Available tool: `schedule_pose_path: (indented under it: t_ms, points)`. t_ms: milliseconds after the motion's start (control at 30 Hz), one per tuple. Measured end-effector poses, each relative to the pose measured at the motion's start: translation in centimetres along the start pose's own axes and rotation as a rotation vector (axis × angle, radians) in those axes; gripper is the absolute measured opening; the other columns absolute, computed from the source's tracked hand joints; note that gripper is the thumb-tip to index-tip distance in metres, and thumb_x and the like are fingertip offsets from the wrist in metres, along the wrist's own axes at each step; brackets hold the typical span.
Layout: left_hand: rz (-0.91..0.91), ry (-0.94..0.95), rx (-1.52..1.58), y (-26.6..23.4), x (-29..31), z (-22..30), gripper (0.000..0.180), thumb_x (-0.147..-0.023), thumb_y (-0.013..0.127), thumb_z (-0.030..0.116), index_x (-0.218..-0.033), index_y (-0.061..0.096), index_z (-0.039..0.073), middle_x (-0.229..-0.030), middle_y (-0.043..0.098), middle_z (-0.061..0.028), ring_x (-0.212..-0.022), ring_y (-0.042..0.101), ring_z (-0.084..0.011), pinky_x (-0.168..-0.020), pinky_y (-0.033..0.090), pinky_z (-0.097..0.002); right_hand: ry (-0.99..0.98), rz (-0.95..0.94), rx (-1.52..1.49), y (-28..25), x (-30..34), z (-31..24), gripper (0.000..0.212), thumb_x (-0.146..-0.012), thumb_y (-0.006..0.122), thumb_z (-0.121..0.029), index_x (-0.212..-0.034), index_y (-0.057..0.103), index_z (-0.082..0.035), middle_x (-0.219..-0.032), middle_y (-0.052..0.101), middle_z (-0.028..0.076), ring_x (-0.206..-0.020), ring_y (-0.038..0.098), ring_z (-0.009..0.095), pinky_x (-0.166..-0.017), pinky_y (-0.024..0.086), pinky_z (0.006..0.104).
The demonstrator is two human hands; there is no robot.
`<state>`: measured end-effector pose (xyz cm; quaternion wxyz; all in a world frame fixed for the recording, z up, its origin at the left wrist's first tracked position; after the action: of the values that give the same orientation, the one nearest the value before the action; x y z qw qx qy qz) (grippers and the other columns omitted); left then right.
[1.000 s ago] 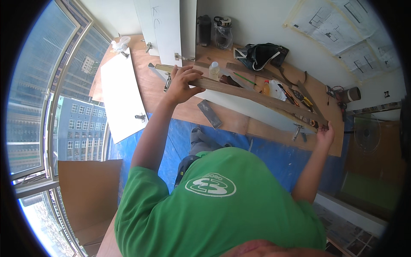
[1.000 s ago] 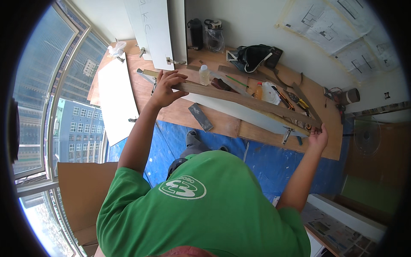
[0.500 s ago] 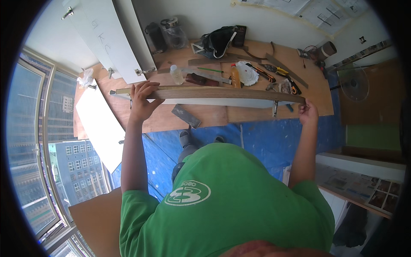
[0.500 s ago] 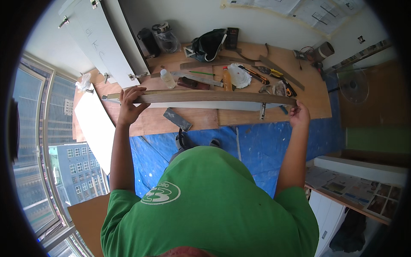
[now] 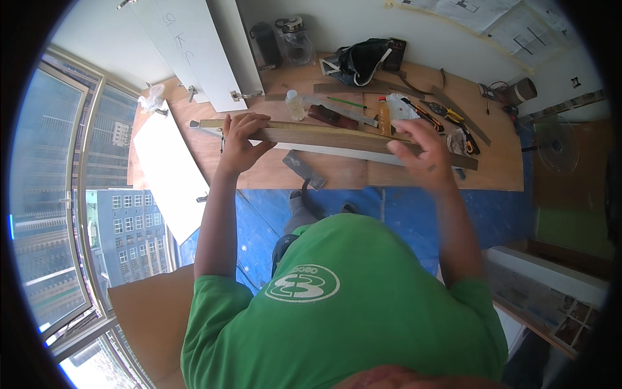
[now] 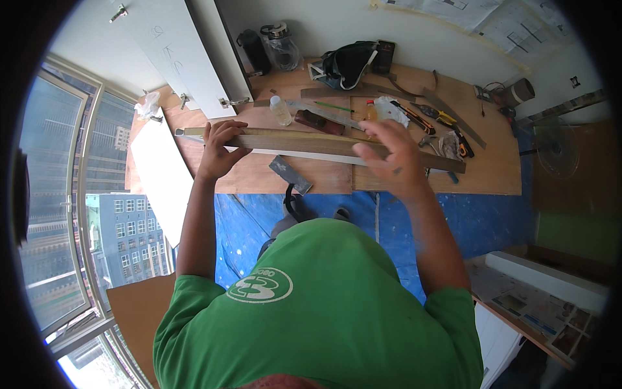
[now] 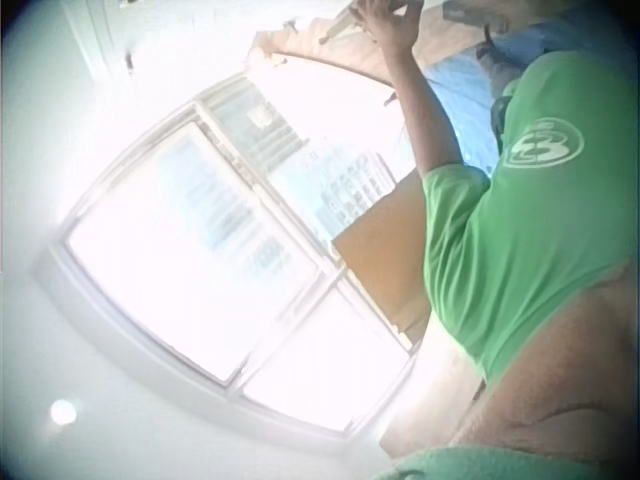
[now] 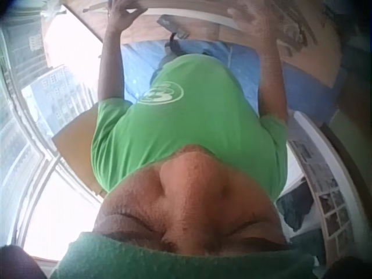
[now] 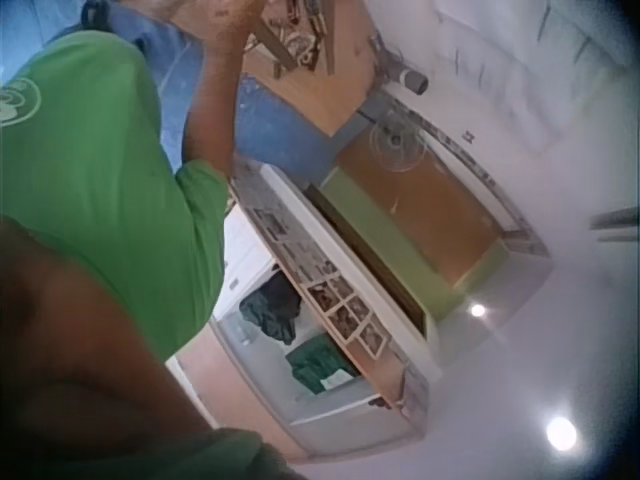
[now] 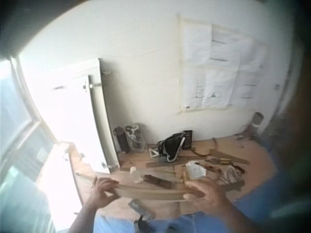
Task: The person positions a wooden strip against a white cabinet door, aligns it with a metal hinge, and uses a hammer to tap the hinge into place. The person then lifts the door and strip to inspect the fit.
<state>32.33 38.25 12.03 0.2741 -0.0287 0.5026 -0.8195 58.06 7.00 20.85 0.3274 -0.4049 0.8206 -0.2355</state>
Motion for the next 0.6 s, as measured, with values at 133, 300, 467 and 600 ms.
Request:
schedule_pose_path:
  t_ms: [133, 300, 467, 600]
  points:
    - [0.056, 0.026, 0.013, -0.2, -0.2, 0.3, 0.037, -0.074, 0.089, 0.019, -0.106, 0.071, 0.012, -0.134, 0.069, 0.0005, -0.134, 0.056, -0.0255, -0.126, 0.016, -0.0561, -0.331, -0.195, 0.274, 9.1, -4.3, -4.8, 0.059, -0.087, 0.081, -0.023, -0.142, 0.063, -0.012, -0.116, 0.063, 0.011, -0.103, 0.065, 0.031, -0.094, 0.054, 0.0421]
    - [0.080, -0.038, 0.139, -0.5, -0.1, 0.7, 0.045, -0.074, 0.088, 0.018, -0.109, 0.061, 0.010, -0.138, 0.066, -0.0038, -0.132, 0.058, -0.0283, -0.125, 0.016, -0.0633, -0.220, -0.376, 0.287, 13.0, -5.5, -4.6, 0.049, -0.087, 0.077, -0.018, -0.135, 0.066, -0.012, -0.105, 0.064, 0.011, -0.094, 0.068, 0.031, -0.083, 0.058, 0.0424]
    - [0.251, -0.048, 0.343, -1.1, 0.6, -2.1, 0.048, -0.077, 0.084, 0.009, -0.116, 0.057, 0.004, -0.146, 0.059, -0.0109, -0.124, 0.064, -0.0309, -0.113, 0.043, -0.0474, -0.106, -0.386, 0.115, 10.7, -6.2, -5.7, 0.049, -0.089, 0.074, -0.011, -0.137, 0.066, -0.014, -0.110, 0.066, 0.010, -0.088, 0.068, 0.030, -0.079, 0.057, 0.0416]
    - [0.215, -0.027, 0.238, -1.7, 0.9, -4.2, 0.043, -0.079, 0.083, 0.009, -0.118, 0.066, 0.003, -0.148, 0.058, -0.0121, -0.127, 0.062, -0.0319, -0.110, 0.046, -0.0444, -0.072, -0.346, 0.035, 9.8, -6.8, -6.3, 0.051, -0.086, 0.076, -0.005, -0.136, 0.067, -0.011, -0.109, 0.067, 0.012, -0.088, 0.067, 0.031, -0.078, 0.055, 0.0392]
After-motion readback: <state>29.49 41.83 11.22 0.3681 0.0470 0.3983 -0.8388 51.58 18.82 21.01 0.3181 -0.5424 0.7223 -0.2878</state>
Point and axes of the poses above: each hand's wrist, its own x-axis away from the middle knuckle, its own y-axis out of the palm, z = x × y, the point moved 2 cm from there along -x, towards the middle knuckle
